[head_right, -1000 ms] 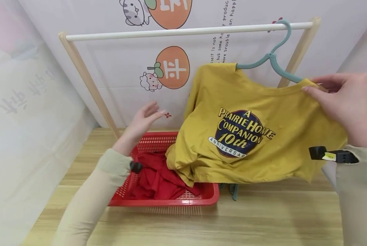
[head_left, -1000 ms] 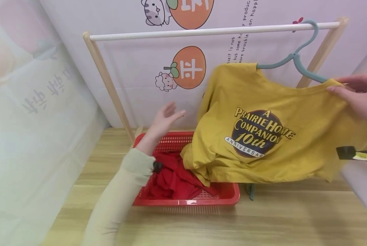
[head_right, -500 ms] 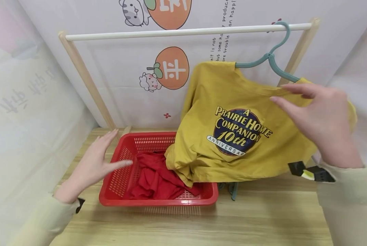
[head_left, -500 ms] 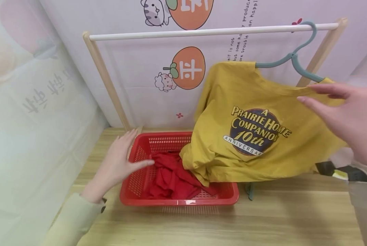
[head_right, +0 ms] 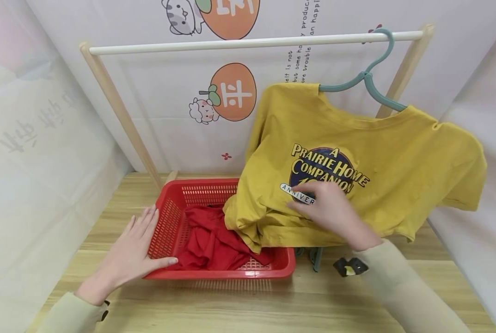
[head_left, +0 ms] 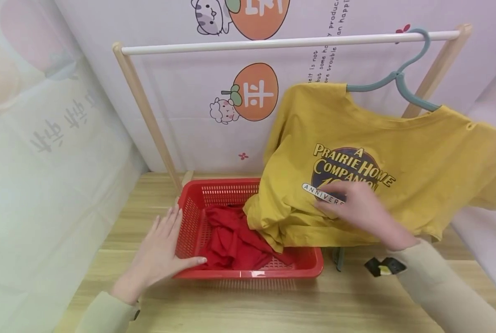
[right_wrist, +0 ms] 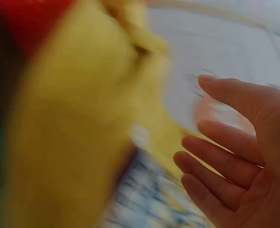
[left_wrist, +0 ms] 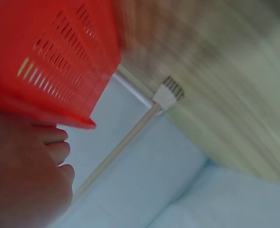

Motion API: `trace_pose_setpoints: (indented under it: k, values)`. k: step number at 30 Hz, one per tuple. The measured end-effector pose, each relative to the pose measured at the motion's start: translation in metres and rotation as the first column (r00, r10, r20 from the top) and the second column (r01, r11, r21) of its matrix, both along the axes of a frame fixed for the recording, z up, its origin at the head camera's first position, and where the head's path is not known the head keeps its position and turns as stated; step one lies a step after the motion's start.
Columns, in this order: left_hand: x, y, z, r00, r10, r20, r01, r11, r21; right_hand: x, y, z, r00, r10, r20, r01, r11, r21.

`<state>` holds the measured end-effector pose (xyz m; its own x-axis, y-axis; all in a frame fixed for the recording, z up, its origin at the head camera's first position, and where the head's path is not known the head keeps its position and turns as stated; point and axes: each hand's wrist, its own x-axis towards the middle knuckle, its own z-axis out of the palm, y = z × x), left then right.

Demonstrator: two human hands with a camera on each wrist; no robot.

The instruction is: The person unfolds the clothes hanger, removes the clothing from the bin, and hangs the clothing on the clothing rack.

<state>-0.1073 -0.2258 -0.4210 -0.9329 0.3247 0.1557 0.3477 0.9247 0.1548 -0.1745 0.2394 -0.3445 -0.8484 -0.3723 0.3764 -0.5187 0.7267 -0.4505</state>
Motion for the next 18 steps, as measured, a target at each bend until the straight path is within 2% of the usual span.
trace_pose_setpoints:
  k: [3,7,11,18]
  values:
    - [0.002,0.001,-0.004,0.999,0.022,0.036,-0.021,1.000,-0.002,-0.005,-0.013,-0.028,0.996,0.028,0.083,-0.026,1.000,-0.017]
    - [0.002,0.003,-0.003,0.998,0.024,0.056,-0.024,1.000,-0.002,-0.010,-0.023,-0.053,0.995,0.002,0.102,-0.002,1.000,0.000]
    - [0.002,0.003,-0.002,0.998,0.020,0.064,-0.020,1.000,-0.005,-0.015,-0.029,-0.063,0.998,-0.024,0.049,0.023,1.000,0.014]
    - [0.003,0.002,-0.004,0.996,0.020,0.086,-0.022,1.000,0.021,-0.023,-0.030,-0.065,1.000,-0.001,-0.005,0.001,1.000,0.010]
